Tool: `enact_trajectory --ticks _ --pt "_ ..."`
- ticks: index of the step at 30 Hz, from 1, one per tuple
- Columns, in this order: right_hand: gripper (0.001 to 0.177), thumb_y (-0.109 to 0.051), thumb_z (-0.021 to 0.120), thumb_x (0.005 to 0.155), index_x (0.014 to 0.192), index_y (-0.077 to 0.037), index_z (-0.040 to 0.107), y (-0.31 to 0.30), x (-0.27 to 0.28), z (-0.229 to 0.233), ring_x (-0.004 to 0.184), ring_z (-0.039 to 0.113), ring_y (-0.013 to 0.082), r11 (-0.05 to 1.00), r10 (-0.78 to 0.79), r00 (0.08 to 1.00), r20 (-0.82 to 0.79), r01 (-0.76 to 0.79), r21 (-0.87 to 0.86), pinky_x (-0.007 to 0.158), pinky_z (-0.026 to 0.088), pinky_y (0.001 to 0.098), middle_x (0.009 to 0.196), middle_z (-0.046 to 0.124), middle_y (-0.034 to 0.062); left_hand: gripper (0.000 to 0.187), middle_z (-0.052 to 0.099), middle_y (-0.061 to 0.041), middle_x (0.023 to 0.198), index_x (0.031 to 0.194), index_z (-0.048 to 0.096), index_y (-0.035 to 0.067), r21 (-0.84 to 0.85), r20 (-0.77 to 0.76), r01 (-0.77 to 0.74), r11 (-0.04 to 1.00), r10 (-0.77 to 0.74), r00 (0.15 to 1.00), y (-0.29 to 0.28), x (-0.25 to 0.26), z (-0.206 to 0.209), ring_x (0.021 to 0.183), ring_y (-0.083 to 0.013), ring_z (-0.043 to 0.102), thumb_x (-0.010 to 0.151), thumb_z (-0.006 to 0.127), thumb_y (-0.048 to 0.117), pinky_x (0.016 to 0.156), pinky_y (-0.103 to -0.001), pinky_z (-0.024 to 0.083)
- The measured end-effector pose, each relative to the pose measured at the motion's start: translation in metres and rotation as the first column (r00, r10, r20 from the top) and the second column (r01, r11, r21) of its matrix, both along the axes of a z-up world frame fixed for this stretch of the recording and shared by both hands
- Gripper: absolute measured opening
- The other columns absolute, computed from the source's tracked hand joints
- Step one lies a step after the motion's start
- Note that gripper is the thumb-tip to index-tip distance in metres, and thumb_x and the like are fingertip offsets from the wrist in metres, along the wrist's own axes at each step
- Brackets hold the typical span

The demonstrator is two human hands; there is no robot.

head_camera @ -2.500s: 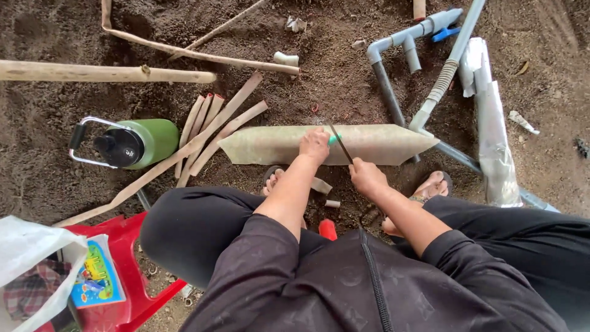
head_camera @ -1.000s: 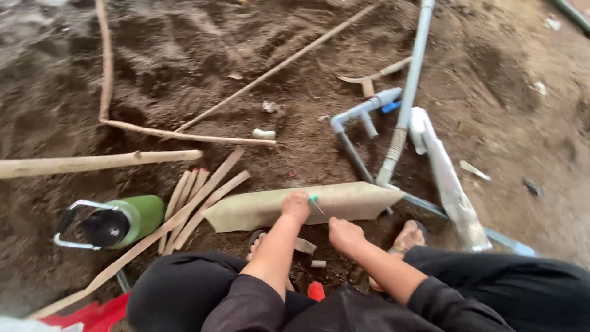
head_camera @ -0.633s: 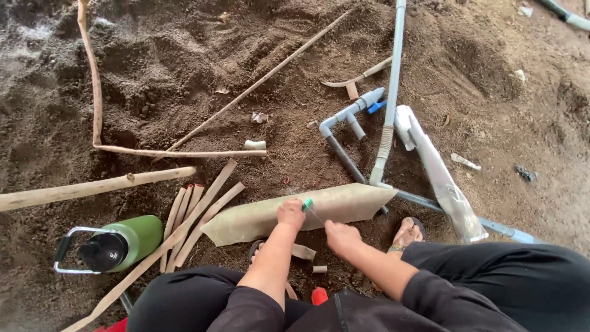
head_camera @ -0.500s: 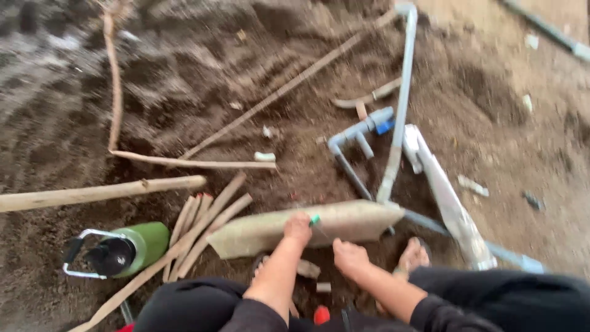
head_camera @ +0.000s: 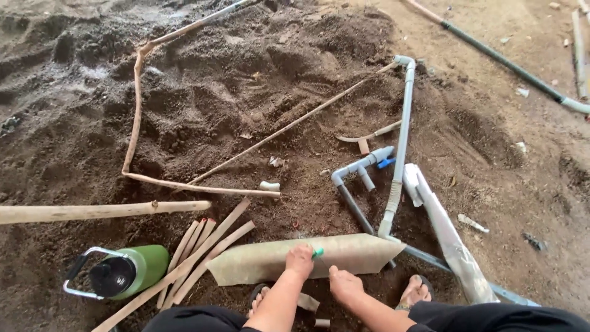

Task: The person sits on the ground and uses a knife to cut a piece of bamboo into smaller sections. They hold the bamboo with one hand and slice through it with the other, occasionally adjusting the position of the bamboo.

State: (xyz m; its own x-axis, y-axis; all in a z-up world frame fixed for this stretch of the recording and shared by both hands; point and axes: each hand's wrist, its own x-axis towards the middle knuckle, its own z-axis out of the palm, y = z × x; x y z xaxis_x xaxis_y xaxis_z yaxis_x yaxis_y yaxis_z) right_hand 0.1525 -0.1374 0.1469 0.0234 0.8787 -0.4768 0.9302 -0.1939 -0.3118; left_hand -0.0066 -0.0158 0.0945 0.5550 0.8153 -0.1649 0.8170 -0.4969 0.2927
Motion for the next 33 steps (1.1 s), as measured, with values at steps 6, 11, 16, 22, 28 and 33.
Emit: enact_trajectory --ticks 6,11,16,22,28,33 --pt "0.032 -0.039 0.040 0.107 0.107 -0.013 0.059 0.021 0.000 0.011 0.101 0.071 0.0420 0.978 -0.161 0.985 -0.059 0.151 -0.146 0.088 0.056 0.0546 0.109 0.076 0.0142 0.012 0.067 -0.008 0.101 0.099 0.070 0.011 -0.027 0.108 -0.086 0.996 0.089 0.990 -0.001 -0.003 0.008 0.088 -0.0340 0.067 0.093 0.065 0.021 0.078 -0.051 0.060" --pt "0.022 -0.019 0.046 0.110 0.106 -0.007 0.064 0.039 0.007 0.034 0.041 0.055 0.0225 0.724 -0.666 0.590 -0.457 0.363 -0.586 0.037 0.045 0.0365 0.059 0.062 0.0068 0.014 0.068 -0.009 0.101 0.089 0.072 0.014 0.075 0.149 -0.100 0.992 0.088 0.985 0.002 -0.003 0.006 0.092 -0.0357 0.066 0.090 0.059 0.020 0.082 -0.051 0.057" --pt "0.032 -0.038 0.047 0.105 0.116 -0.013 0.065 0.035 0.007 0.025 0.107 0.072 0.0363 0.948 -0.264 0.955 -0.137 0.231 -0.217 0.092 0.058 0.0497 0.116 0.077 0.0108 0.011 0.070 -0.012 0.103 0.098 0.066 0.012 -0.037 0.080 -0.151 0.988 0.153 0.985 0.005 0.001 0.019 0.095 -0.0412 0.069 0.092 0.059 0.018 0.084 -0.055 0.057" --pt "0.033 -0.031 0.041 0.104 0.107 -0.012 0.067 0.061 -0.005 0.054 0.101 0.072 0.0338 0.972 -0.109 0.994 -0.006 0.105 -0.209 0.089 0.057 0.0500 0.108 0.076 0.0128 0.018 0.074 -0.012 0.109 0.110 0.063 0.013 -0.304 0.034 -0.273 0.913 0.296 0.954 0.021 0.000 0.061 0.101 -0.0404 0.072 0.099 0.069 0.027 0.090 -0.056 0.056" --pt "0.030 -0.023 0.045 0.104 0.118 -0.012 0.069 0.084 -0.010 0.022 0.108 0.074 0.0363 0.986 -0.090 0.996 -0.016 0.087 -0.140 0.093 0.058 0.0562 0.109 0.077 0.0176 0.021 0.072 -0.014 0.116 0.114 0.063 0.014 -0.414 -0.001 -0.301 0.859 0.330 0.944 0.040 -0.010 0.077 0.113 -0.0414 0.071 0.103 0.060 0.032 0.098 -0.057 0.056" --pt "0.037 -0.025 0.042 0.108 0.133 -0.012 0.066 0.097 -0.019 0.022 0.123 0.073 0.0420 0.982 -0.096 0.991 -0.096 0.078 -0.172 0.100 0.056 0.0657 0.121 0.076 0.0232 0.037 0.065 -0.013 0.137 0.141 0.057 0.018 -0.250 -0.107 -0.233 0.940 0.213 0.971 0.068 -0.014 0.058 0.131 -0.0360 0.062 0.106 0.056 0.031 0.113 -0.056 0.048"
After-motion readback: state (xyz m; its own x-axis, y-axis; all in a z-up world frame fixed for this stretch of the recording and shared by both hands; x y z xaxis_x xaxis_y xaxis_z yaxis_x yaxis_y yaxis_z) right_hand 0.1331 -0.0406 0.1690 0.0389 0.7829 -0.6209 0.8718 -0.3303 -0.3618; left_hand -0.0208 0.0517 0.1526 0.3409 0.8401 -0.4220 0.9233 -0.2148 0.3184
